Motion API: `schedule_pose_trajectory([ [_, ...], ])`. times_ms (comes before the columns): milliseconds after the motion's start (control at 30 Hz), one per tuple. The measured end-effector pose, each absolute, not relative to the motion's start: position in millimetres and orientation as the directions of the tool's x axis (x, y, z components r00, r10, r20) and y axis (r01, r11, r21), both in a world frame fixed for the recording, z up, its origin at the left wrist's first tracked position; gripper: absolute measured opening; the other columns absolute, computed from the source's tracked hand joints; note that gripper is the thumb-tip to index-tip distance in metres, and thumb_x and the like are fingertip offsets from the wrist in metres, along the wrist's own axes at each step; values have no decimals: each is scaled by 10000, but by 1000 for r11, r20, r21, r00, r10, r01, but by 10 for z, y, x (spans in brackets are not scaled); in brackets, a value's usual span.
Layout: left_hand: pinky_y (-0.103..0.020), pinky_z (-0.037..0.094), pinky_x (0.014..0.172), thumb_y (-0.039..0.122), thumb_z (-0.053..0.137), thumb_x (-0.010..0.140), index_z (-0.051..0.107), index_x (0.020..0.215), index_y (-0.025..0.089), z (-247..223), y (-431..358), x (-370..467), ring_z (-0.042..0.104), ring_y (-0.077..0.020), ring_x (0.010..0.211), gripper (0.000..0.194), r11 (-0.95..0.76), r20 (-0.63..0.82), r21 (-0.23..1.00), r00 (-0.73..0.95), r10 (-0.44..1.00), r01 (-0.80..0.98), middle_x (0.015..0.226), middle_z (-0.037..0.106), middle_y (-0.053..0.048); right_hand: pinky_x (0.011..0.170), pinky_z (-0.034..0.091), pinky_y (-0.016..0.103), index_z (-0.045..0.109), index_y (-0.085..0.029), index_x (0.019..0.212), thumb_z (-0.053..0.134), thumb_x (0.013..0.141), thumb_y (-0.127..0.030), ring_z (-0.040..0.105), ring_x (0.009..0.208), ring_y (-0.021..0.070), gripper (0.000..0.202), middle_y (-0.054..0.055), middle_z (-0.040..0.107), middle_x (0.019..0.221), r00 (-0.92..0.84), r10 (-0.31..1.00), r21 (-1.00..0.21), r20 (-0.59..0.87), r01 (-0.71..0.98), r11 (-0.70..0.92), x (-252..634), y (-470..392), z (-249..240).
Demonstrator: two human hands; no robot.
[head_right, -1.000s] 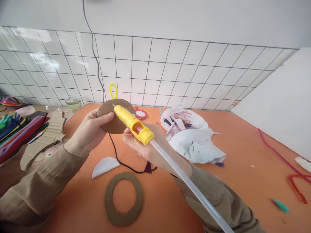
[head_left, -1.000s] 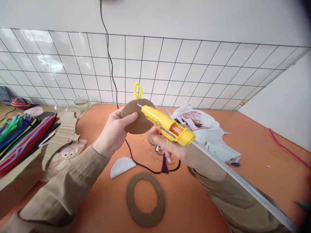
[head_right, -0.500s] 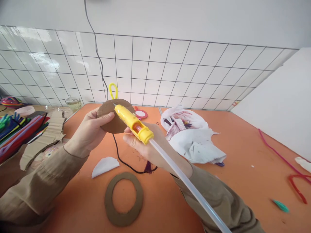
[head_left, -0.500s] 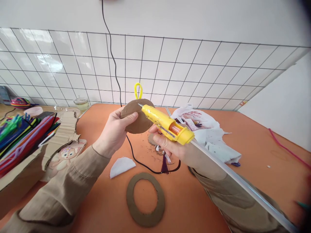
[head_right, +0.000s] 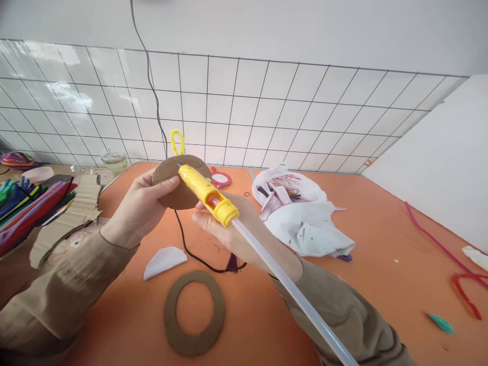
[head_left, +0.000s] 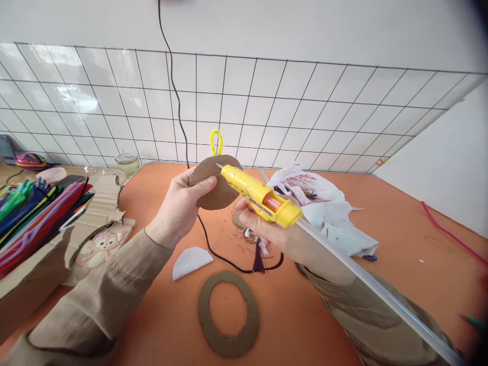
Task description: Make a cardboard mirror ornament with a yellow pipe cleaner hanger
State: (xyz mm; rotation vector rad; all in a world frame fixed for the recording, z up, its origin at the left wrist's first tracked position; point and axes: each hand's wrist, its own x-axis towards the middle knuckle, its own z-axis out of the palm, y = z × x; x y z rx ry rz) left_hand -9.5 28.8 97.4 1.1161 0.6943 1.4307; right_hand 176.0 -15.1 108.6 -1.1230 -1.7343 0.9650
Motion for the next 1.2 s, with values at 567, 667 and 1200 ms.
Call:
schedule_pose_trajectory([
  [567, -284, 473, 798, 237, 794, 751, 805, 874, 224, 958, 294, -94, 647, -162, 843, 125, -175, 226, 893, 78, 971, -414, 860, 758, -18, 465, 358, 276, 564, -214, 772, 621, 885, -418, 417, 506, 104, 240, -18, 497, 619, -367, 893, -870, 261, 311, 382, 1816, -41, 996],
  [667, -274, 470, 790, 227, 789, 755, 807, 887, 226, 958, 290, -101, 640, -155, 852, 133, -169, 221, 891, 77, 972, -421, 866, 755, -15, 470, 340, 273, 543, -208, 763, 598, 902, -417, 390, 491, 94, 257, -34, 456, 593, -360, 904, -872, 231, 335, 357, 1810, -65, 1034],
  [1200, -302, 483, 827, 260, 811, 737, 807, 908, 232, 959, 294, -115, 672, -189, 912, 173, -186, 236, 894, 76, 969, -408, 937, 777, -29, 475, 345, 249, 531, -204, 752, 600, 905, -398, 380, 479, 78, 257, -52, 434, 570, -324, 926, -877, 196, 364, 313, 1811, -80, 1094],
])
